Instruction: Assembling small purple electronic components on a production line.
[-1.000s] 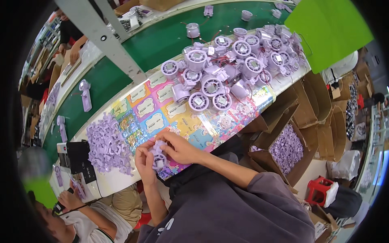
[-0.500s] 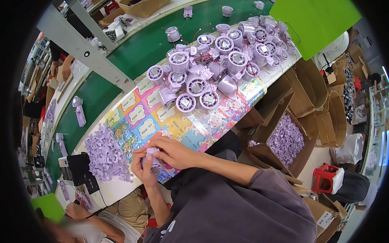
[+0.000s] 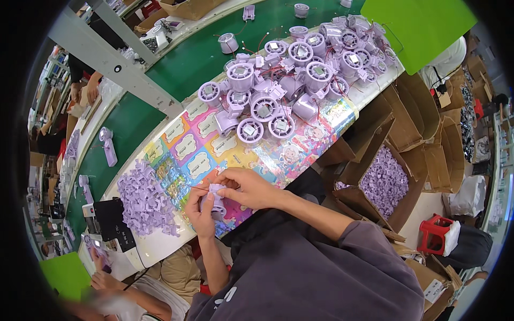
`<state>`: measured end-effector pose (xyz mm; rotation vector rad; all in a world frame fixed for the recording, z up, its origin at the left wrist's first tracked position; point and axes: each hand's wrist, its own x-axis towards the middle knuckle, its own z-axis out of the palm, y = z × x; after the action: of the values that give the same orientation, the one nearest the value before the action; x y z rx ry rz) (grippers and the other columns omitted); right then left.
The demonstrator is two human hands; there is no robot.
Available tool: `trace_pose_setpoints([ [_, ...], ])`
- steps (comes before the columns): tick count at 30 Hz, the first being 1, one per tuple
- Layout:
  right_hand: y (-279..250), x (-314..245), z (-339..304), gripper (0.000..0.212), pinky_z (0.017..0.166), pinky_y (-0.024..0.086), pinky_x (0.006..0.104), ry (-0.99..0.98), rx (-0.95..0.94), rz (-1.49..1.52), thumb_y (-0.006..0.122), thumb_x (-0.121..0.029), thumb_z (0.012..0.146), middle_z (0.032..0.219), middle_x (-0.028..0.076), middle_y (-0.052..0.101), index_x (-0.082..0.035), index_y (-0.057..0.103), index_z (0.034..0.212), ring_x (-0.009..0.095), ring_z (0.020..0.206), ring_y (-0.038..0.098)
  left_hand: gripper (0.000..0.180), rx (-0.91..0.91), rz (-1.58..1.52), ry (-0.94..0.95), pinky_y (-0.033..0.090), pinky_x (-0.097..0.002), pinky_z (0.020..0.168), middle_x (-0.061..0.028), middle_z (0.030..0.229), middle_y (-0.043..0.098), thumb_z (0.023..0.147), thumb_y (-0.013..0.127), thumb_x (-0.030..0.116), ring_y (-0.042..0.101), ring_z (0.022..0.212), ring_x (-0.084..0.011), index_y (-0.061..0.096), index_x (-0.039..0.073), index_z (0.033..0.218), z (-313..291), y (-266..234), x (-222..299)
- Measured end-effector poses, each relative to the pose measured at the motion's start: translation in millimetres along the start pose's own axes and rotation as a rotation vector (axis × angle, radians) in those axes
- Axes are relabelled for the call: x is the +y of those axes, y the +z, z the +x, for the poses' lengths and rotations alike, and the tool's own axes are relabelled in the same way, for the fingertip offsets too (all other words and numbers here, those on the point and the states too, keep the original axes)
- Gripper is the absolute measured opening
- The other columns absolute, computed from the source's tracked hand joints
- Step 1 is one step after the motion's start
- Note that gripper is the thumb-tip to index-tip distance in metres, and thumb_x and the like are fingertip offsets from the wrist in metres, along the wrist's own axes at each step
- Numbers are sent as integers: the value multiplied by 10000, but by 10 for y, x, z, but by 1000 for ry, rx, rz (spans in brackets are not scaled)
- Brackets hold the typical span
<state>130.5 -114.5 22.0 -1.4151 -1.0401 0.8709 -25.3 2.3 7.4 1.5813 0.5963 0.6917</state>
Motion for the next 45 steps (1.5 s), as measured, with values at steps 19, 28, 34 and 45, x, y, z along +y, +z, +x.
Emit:
trace_pose_setpoints([
  [19,-32,331,13,134,640,540,324,-62,216,-216,665,-27,850,845,119,660,1,678,981,227,709,677,207,203,61,105,475,-278,665,-59,794,670,854,748,162,596,711,-118,684,-20,927,2195,544,554],
  [28,-20,344,-6,151,657,543,357,-74,218,-251,666,-36,851,880,132,655,-16,679,1000,266,735,673,427,61,377,-124,530,-384,825,-161,879,736,840,722,437,711,859,-290,687,20,927,2994,1247,296],
  [34,-53,358,-1,153,655,535,379,-117,227,-269,664,-38,847,891,138,653,-18,676,999,295,739,662,517,-137,190,-180,515,-326,783,-138,910,719,881,718,476,671,859,-203,685,-13,1046,3103,1163,308],
  [45,-78,437,-18,152,597,517,342,-207,300,-269,692,-26,840,823,102,621,-32,662,989,244,685,643,637,-140,767,234,484,-449,994,-286,1337,530,765,802,373,592,1154,-406,573,178,1327,4213,1198,-62],
])
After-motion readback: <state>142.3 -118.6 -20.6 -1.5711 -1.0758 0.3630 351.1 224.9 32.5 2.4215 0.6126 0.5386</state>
